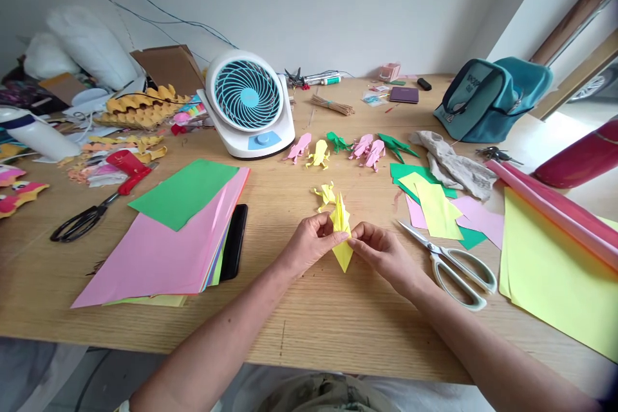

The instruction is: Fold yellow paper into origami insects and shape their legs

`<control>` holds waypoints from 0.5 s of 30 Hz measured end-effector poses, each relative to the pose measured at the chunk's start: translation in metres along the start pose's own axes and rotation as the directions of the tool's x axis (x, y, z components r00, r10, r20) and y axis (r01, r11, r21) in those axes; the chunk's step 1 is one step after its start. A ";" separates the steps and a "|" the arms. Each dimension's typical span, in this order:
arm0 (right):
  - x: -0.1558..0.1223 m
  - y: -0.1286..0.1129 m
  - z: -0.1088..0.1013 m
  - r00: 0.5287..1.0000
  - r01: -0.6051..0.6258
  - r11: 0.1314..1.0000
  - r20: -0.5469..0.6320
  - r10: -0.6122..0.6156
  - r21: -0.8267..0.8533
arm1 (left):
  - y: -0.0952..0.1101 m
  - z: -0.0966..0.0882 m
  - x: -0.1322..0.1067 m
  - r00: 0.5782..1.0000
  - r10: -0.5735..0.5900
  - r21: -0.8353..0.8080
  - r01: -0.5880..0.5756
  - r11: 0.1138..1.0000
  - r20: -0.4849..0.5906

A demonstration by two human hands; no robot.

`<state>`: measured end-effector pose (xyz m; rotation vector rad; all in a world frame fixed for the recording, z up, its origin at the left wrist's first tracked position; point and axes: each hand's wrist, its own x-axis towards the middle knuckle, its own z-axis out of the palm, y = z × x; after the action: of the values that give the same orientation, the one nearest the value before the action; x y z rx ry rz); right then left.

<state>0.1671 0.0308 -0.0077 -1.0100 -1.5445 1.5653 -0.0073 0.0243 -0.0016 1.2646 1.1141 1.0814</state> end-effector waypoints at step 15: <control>-0.002 0.001 0.004 0.993 -0.009 0.979 0.111 0.032 -0.202 | 0.000 0.000 0.001 0.999 -0.029 -0.121 0.027 0.992 -0.016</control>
<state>0.1646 0.0276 -0.0091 -1.0646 -1.8058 1.5260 -0.0070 0.0252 -0.0021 1.1434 1.0609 1.1233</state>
